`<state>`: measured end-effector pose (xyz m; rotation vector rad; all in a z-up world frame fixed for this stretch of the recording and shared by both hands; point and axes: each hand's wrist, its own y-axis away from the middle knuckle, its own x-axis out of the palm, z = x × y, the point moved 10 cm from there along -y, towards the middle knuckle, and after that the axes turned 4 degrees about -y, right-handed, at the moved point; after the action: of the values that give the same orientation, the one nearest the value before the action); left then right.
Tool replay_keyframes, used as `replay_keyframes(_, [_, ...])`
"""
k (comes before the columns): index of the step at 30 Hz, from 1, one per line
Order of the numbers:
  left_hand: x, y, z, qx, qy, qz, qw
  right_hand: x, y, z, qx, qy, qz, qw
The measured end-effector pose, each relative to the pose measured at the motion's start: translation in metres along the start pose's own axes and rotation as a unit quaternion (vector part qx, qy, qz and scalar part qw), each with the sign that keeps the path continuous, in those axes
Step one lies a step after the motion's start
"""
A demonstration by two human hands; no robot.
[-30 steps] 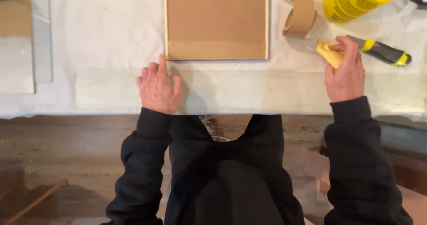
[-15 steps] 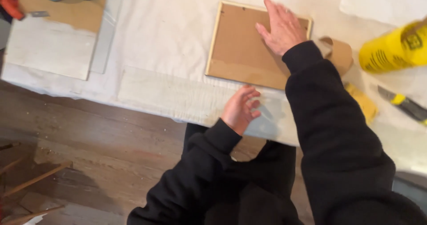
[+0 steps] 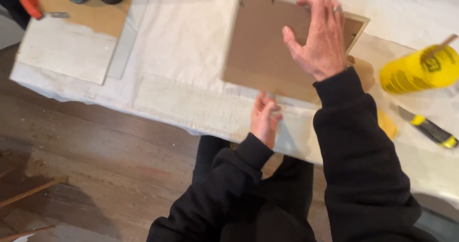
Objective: Apply mounting tape and finishing backing to an art frame.
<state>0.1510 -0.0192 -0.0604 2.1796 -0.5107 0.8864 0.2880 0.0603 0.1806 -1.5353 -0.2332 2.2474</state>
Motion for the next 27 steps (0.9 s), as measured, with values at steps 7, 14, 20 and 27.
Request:
replay_keyframes(7, [0.059, 0.023, -0.175, 0.386, -0.233, -0.023, 0.892, -0.115, 0.075, 0.080, 0.033, -0.070, -0.166, 0.983])
replay_keyframes(14, [0.141, -0.002, -0.278, 0.561, -0.427, -0.023, 0.709, -0.028, 0.147, 0.063, 0.201, -0.510, -0.164, 0.820])
replay_keyframes(20, [0.193, -0.066, -0.247, 0.594, -0.636, -0.011, 0.492, 0.034, 0.158, 0.065, 0.281, -0.682, -0.125, 0.663])
replay_keyframes(27, [0.167, -0.164, -0.157, 0.435, -0.778, 0.074, 0.447, 0.094, 0.183, 0.037, 0.361, -0.770, -0.109, 0.514])
